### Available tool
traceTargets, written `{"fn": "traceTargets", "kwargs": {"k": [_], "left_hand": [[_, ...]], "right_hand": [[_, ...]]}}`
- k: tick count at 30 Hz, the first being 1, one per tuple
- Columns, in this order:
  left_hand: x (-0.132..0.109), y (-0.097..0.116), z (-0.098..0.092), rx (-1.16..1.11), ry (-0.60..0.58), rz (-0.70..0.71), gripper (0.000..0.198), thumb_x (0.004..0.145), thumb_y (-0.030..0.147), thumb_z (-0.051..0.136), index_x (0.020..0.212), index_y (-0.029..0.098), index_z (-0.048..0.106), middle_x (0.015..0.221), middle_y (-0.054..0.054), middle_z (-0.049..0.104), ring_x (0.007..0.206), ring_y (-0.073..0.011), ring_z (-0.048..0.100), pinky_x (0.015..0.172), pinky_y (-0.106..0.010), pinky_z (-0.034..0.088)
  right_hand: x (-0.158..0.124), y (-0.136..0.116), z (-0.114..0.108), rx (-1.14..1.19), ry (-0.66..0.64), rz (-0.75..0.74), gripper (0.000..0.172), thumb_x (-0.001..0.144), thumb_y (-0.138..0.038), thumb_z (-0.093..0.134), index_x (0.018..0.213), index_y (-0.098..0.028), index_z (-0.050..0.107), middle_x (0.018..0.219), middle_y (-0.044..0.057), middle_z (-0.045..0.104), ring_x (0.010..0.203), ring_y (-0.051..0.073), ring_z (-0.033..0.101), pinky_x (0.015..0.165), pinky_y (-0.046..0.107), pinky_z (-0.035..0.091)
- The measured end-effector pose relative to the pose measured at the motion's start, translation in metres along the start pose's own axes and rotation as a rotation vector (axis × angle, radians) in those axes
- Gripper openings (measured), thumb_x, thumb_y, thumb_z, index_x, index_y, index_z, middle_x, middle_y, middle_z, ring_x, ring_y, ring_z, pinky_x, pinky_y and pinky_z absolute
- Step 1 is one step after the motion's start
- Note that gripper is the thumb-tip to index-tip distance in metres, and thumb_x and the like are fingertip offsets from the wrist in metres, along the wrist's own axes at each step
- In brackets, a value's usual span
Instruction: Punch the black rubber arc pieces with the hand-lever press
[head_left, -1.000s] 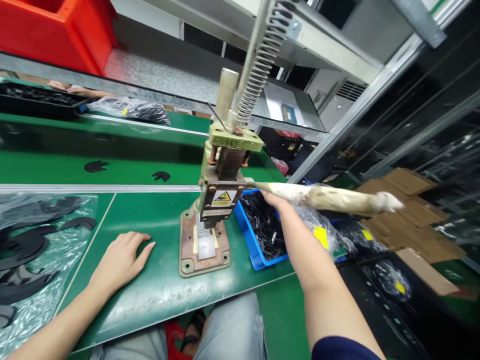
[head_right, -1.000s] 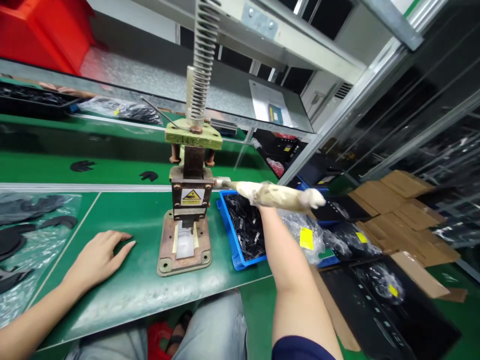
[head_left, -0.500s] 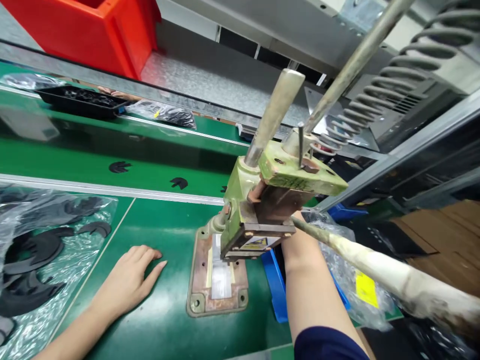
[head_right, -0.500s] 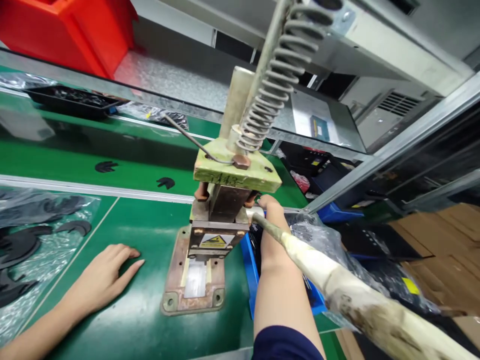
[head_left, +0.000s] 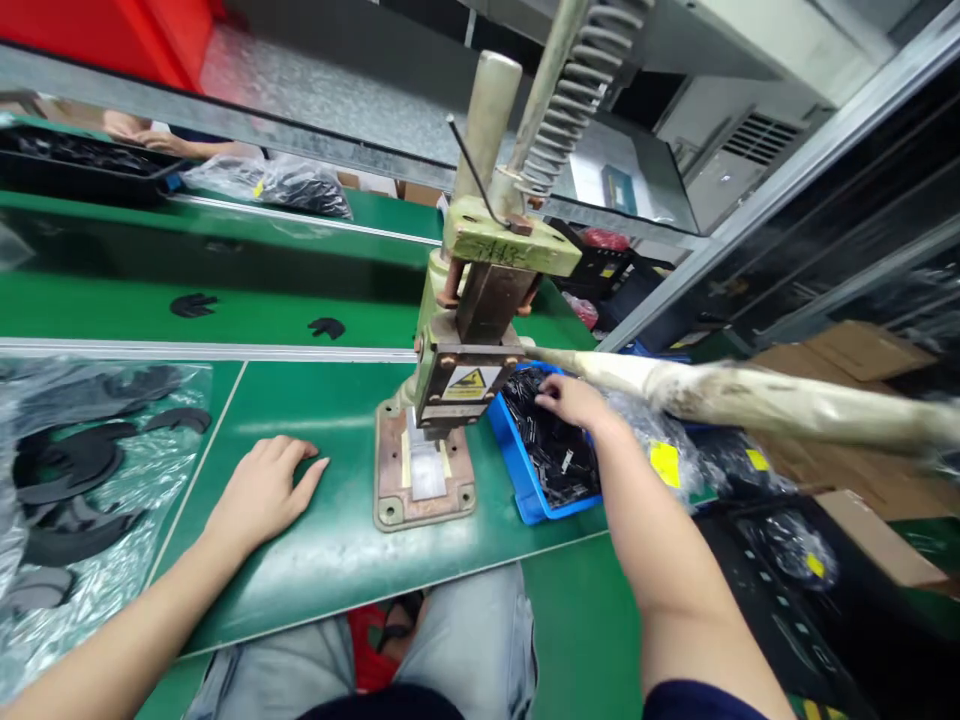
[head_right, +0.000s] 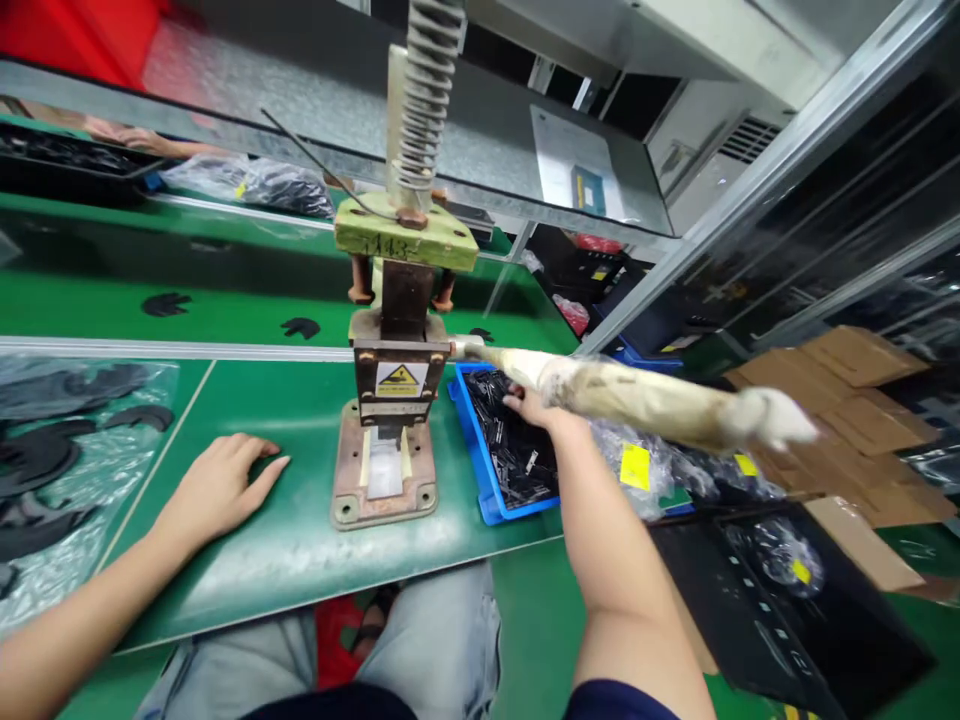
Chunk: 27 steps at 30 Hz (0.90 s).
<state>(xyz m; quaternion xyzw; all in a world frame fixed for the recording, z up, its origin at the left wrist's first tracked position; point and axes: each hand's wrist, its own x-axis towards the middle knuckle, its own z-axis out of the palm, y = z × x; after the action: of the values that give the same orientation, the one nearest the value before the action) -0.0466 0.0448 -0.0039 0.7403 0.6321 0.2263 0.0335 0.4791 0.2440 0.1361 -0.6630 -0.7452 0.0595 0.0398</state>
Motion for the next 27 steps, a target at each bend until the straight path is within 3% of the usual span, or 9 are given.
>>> {"fn": "traceTargets", "kwargs": {"k": [4,9,14,18,21,24,27], "left_hand": [[0.0,0.002,-0.002,0.042,0.004,0.001,0.041,0.105,0.059,0.049,0.108,0.024,0.07,0.107,-0.013,0.074,0.106,-0.0347,0.067,0.101,-0.05,0.051],[-0.001,0.006,-0.006,0.048,0.014,0.004,0.044,0.105,0.058,0.048,0.106,0.022,0.073,0.106,-0.014,0.074,0.103,-0.0351,0.067,0.099,-0.05,0.051],[-0.004,0.008,-0.008,-0.003,0.032,0.006,0.041,0.104,0.055,0.049,0.101,0.022,0.074,0.101,-0.014,0.075,0.1,-0.0341,0.068,0.097,-0.049,0.051],[-0.006,0.005,-0.008,-0.036,0.03,-0.006,0.041,0.102,0.057,0.05,0.099,0.023,0.074,0.101,-0.013,0.076,0.1,-0.0337,0.068,0.097,-0.049,0.051],[-0.009,0.007,-0.009,-0.148,0.046,-0.07,0.039,0.101,0.057,0.053,0.101,0.023,0.074,0.102,-0.011,0.076,0.101,-0.0317,0.069,0.097,-0.048,0.052],[-0.017,0.022,-0.012,-0.324,0.116,-0.153,0.038,0.101,0.055,0.055,0.106,0.022,0.073,0.108,-0.01,0.076,0.106,-0.0289,0.069,0.096,-0.044,0.054],[-0.028,0.05,-0.016,-0.442,0.17,-0.142,0.036,0.102,0.055,0.059,0.108,0.022,0.072,0.112,-0.01,0.074,0.108,-0.0273,0.068,0.095,-0.042,0.055]], "right_hand": [[-0.063,-0.001,0.014,-0.051,-0.155,-0.04,0.048,0.082,-0.043,0.088,0.124,-0.022,0.075,0.125,0.012,0.078,0.114,0.025,0.073,0.105,0.035,0.055],[-0.095,-0.015,0.022,-0.08,-0.146,-0.031,0.039,0.098,-0.047,0.072,0.123,-0.018,0.071,0.128,0.011,0.073,0.119,0.022,0.069,0.111,0.044,0.054],[-0.109,-0.019,0.015,-0.052,-0.041,0.064,0.037,0.102,-0.05,0.065,0.117,-0.018,0.071,0.12,0.008,0.073,0.113,0.02,0.069,0.107,0.046,0.057],[-0.125,-0.021,0.003,0.048,0.109,0.099,0.027,0.102,-0.041,0.06,0.111,-0.019,0.073,0.124,0.013,0.073,0.116,0.024,0.068,0.109,0.043,0.053],[-0.139,-0.031,0.0,0.176,0.221,0.104,0.03,0.103,-0.039,0.052,0.116,-0.02,0.072,0.119,0.014,0.074,0.113,0.026,0.069,0.108,0.043,0.052],[-0.153,-0.045,0.004,0.349,0.291,0.064,0.034,0.101,-0.039,0.05,0.121,-0.021,0.07,0.118,0.013,0.074,0.109,0.026,0.069,0.108,0.043,0.053],[-0.165,-0.058,0.012,0.534,0.345,0.026,0.034,0.098,-0.039,0.054,0.121,-0.02,0.072,0.129,0.015,0.07,0.119,0.028,0.065,0.117,0.047,0.05]]}}
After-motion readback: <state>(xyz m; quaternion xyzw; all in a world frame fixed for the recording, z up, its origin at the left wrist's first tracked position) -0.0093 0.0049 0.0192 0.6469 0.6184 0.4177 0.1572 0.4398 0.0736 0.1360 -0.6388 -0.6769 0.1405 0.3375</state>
